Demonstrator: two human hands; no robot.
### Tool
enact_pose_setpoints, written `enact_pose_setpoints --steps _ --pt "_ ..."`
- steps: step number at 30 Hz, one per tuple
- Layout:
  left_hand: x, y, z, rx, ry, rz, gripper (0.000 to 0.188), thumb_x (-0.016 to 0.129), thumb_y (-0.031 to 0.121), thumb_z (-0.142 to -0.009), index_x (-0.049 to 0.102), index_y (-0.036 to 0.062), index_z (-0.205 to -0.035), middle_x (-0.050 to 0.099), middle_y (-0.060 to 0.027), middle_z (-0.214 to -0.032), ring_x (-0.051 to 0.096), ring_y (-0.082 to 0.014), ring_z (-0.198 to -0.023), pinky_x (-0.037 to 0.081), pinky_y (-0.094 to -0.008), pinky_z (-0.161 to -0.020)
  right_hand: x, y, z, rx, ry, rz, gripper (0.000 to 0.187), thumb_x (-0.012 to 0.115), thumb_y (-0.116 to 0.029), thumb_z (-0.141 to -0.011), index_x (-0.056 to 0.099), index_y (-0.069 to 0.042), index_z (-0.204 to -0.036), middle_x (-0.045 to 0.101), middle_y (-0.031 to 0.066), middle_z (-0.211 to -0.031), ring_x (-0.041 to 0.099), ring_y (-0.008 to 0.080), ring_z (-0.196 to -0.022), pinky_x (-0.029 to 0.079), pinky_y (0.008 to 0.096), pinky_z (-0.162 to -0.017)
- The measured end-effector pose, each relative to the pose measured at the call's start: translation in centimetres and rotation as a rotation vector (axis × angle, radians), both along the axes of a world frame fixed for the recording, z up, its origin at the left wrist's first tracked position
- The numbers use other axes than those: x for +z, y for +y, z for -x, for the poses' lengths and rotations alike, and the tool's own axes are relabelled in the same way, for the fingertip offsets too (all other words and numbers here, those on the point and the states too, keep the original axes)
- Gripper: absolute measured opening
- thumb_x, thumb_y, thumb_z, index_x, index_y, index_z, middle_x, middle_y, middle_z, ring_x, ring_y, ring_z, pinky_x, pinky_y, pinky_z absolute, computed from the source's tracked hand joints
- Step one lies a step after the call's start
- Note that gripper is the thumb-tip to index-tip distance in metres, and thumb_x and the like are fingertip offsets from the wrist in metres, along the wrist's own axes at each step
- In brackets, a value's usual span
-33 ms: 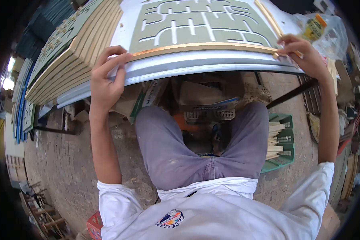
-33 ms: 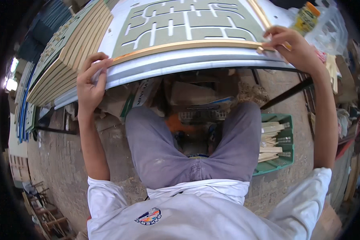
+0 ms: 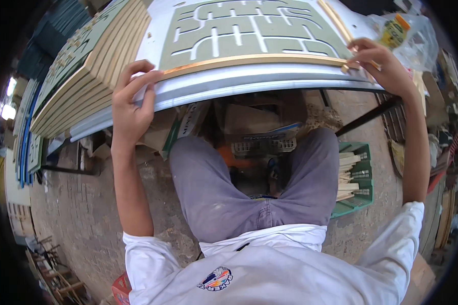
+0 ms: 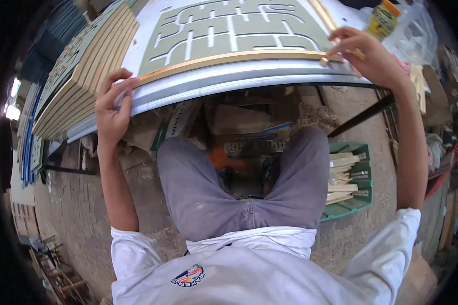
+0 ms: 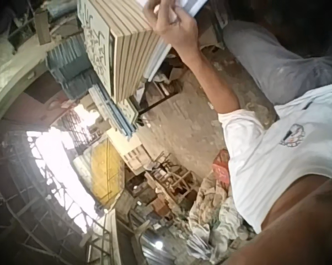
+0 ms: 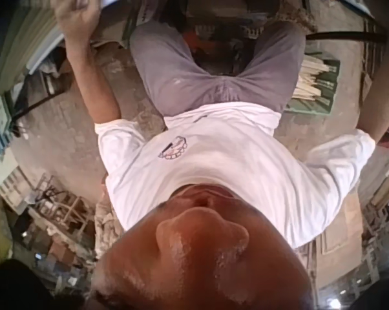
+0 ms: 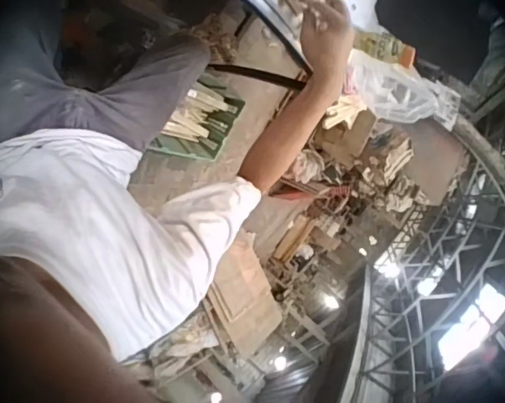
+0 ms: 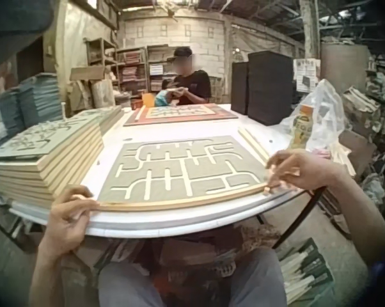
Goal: Manually assemble thin wood strips into a patterned wood board at a workshop station.
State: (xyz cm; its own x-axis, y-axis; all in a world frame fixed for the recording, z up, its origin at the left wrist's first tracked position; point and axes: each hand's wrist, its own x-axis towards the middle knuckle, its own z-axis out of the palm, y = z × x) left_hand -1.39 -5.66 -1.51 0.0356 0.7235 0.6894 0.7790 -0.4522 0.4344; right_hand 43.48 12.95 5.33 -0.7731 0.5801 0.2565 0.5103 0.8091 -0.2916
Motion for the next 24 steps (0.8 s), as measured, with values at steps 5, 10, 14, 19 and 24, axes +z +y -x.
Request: enact_pose_setpoints --steps 5,10,14,19,24 --pt "-0.6 0.9 -0.3 0.009 0.046 -0.054 0.025 0.053 -0.010 -0.080 0.068 -0.0047 -0.099 0.058 -0.0126 -0.108 0.059 -0.0216 -0.097 0.048 -0.0306 -0.082 0.7 -1.2 2.8 0.073 0.262 -0.186 0.024 0.059 -0.004 -0.093 0.067 -0.007 -0.116 0.066 0.0082 -0.118 0.064 0.0206 -0.105 0.050 0.0302 -0.092" --pt "-0.9 0.3 0.0 0.069 0.117 -0.088 0.026 0.051 -0.009 -0.080 0.068 -0.0045 -0.100 0.056 -0.0122 -0.107 0.057 -0.0219 -0.095 0.047 -0.0306 -0.079 -7.0 -10.1 14.3 -0.080 0.192 -0.320 0.063 0.052 -0.043 -0.095 0.045 0.004 -0.136 0.042 0.0257 -0.143 0.036 0.0394 -0.137 0.027 0.0486 -0.114" --pt "-1.4 0.4 -0.1 0.082 0.108 -0.090 0.025 0.051 -0.007 -0.081 0.067 -0.0047 -0.101 0.056 -0.0123 -0.106 0.057 -0.0223 -0.095 0.046 -0.0311 -0.081 -9.6 -10.8 16.4 -0.241 0.275 -0.421 0.063 0.056 -0.044 -0.093 0.046 0.003 -0.135 0.046 0.0229 -0.139 0.040 0.0377 -0.133 0.026 0.0504 -0.113" --pt "-1.6 0.7 -0.4 0.103 0.081 -0.130 0.022 0.052 -0.005 -0.084 0.067 -0.0051 -0.100 0.058 -0.0126 -0.103 0.058 -0.0231 -0.097 0.046 -0.0322 -0.083 -9.4 -11.0 16.8 -0.278 0.275 -0.488 0.060 0.059 -0.042 -0.091 0.050 0.002 -0.131 0.051 0.0222 -0.131 0.044 0.0366 -0.128 0.031 0.0505 -0.110" --pt "-2.1 1.0 -0.7 0.150 0.076 -0.170 0.021 0.055 -0.005 -0.083 0.068 -0.0045 -0.099 0.059 -0.0117 -0.098 0.059 -0.0238 -0.094 0.047 -0.0334 -0.084 -9.2 -10.6 16.6 -0.265 0.246 -0.495 0.058 0.060 -0.041 -0.090 0.051 0.001 -0.129 0.052 0.0188 -0.125 0.046 0.0339 -0.124 0.032 0.0488 -0.108"
